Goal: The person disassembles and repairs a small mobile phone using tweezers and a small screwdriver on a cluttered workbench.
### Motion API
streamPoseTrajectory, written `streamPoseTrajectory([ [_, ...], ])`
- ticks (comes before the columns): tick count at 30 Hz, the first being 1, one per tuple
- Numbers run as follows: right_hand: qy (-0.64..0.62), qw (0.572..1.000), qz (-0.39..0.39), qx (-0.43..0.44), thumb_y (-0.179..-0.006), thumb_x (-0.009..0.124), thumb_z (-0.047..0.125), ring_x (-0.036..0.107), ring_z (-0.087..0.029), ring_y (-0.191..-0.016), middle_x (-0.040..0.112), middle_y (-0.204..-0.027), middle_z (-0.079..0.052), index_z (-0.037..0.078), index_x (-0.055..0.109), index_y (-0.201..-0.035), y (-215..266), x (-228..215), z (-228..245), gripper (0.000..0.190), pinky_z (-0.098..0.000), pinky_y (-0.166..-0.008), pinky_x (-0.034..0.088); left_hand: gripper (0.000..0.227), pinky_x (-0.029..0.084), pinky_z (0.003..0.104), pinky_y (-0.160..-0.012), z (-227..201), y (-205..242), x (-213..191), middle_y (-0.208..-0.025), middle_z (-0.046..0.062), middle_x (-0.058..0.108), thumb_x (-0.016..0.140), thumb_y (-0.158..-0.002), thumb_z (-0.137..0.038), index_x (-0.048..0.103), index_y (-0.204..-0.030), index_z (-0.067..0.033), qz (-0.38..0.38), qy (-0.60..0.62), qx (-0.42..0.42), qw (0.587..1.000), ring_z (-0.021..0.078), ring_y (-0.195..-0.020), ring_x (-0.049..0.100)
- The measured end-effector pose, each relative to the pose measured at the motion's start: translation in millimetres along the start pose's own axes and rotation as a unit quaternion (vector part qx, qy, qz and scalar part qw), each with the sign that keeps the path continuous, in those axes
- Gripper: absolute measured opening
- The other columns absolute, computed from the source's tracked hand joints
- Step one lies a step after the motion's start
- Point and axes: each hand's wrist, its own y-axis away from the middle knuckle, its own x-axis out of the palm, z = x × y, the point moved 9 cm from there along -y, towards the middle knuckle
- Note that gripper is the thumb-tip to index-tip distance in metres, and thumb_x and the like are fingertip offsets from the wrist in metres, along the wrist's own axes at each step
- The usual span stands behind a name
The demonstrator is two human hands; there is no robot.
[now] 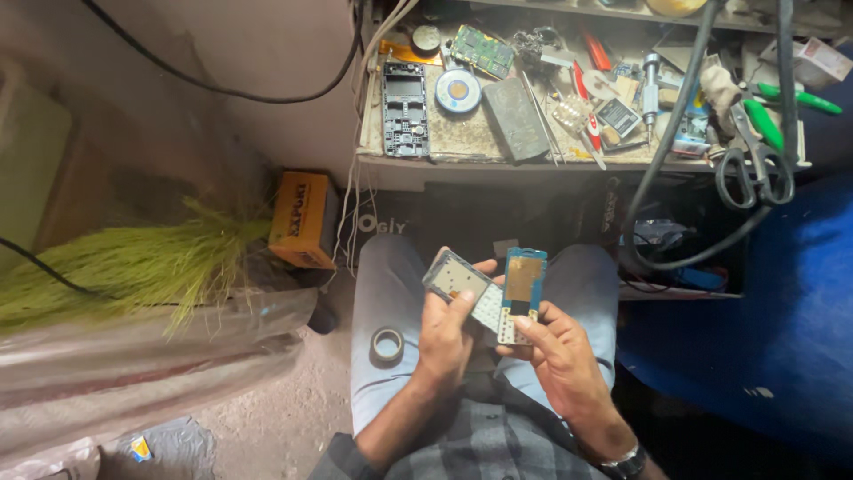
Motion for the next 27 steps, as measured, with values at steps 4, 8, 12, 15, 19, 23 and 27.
streamPoseTrajectory([
  [4,0.1,0.992,-0.077,-0.025,-0.095,0.059,0.01,0.079,-0.02,-0.091,0.078,-0.105,-0.015,-0.004,0.061,-0.113,5,-16,19,0.023,-0.0341,-0.069,0.063,0.045,0.057,0.047,-0.1,-2,-4,-19,-0.137,0.026,0.056,0.046,-0.101,-0.005,0.032,-0.144,-0.0003,-0.03,0.02,-0.005,0.999,0.0353,-0.123,0.063],
  [8,0.291,0.938,-0.119,-0.147,-0.098,0.063,0.009,0.078,-0.02,-0.09,0.078,-0.101,-0.014,-0.003,0.064,-0.115,16,-5,50,0.021,-0.0302,-0.073,0.064,0.04,0.059,0.046,-0.095,-1,-4,-24,-0.135,0.026,0.058,0.047,-0.1,-0.005,0.035,-0.138,-0.0035,-0.036,-0.023,-0.004,0.999,0.035,-0.115,0.067],
  [12,0.515,0.79,-0.139,-0.302,-0.09,0.073,0.004,0.078,-0.02,-0.085,0.078,-0.095,-0.012,0.001,0.07,-0.113,35,38,81,0.024,-0.0294,-0.071,0.061,0.037,0.059,0.045,-0.095,7,-4,-20,-0.136,0.026,0.059,0.047,-0.103,-0.006,0.035,-0.138,-0.0012,-0.021,-0.011,-0.016,1.0,0.0329,-0.116,0.068],
  [15,0.596,0.682,-0.106,-0.41,-0.086,0.075,0.0,0.076,-0.025,-0.091,0.076,-0.102,-0.013,0.002,0.07,-0.11,46,77,95,0.025,-0.0331,-0.074,0.059,0.034,0.058,0.043,-0.097,8,-3,-20,-0.137,0.025,0.059,0.043,-0.106,-0.008,0.037,-0.139,-0.001,-0.016,-0.013,-0.017,1.0,0.0299,-0.115,0.068],
  [19,0.647,0.596,-0.089,-0.468,-0.083,0.077,-0.002,0.072,-0.03,-0.093,0.074,-0.111,-0.013,0.004,0.072,-0.115,52,105,93,0.034,-0.0385,-0.079,0.06,0.034,0.055,0.041,-0.102,6,0,-20,-0.141,0.023,0.059,0.038,-0.108,-0.007,0.041,-0.141,-0.0004,-0.017,-0.024,-0.016,0.999,0.0268,-0.117,0.066],
  [23,0.667,0.574,-0.101,-0.464,-0.078,0.077,-0.001,0.07,-0.03,-0.094,0.072,-0.117,-0.014,0.01,0.073,-0.119,48,107,82,0.042,-0.0373,-0.076,0.059,0.042,0.049,0.041,-0.109,4,3,-16,-0.145,0.02,0.056,0.033,-0.104,-0.005,0.039,-0.145,-0.0023,-0.026,-0.005,-0.039,0.999,0.0273,-0.124,0.061],
  [27,0.673,0.579,-0.095,-0.45,-0.079,0.079,0.002,0.067,-0.032,-0.096,0.068,-0.125,-0.017,0.014,0.072,-0.125,42,103,70,0.048,-0.0372,-0.074,0.058,0.043,0.047,0.043,-0.111,-1,2,-10,-0.147,0.02,0.053,0.032,-0.104,-0.006,0.036,-0.147,-0.0016,-0.027,0.01,-0.033,0.999,0.0292,-0.129,0.058],
])
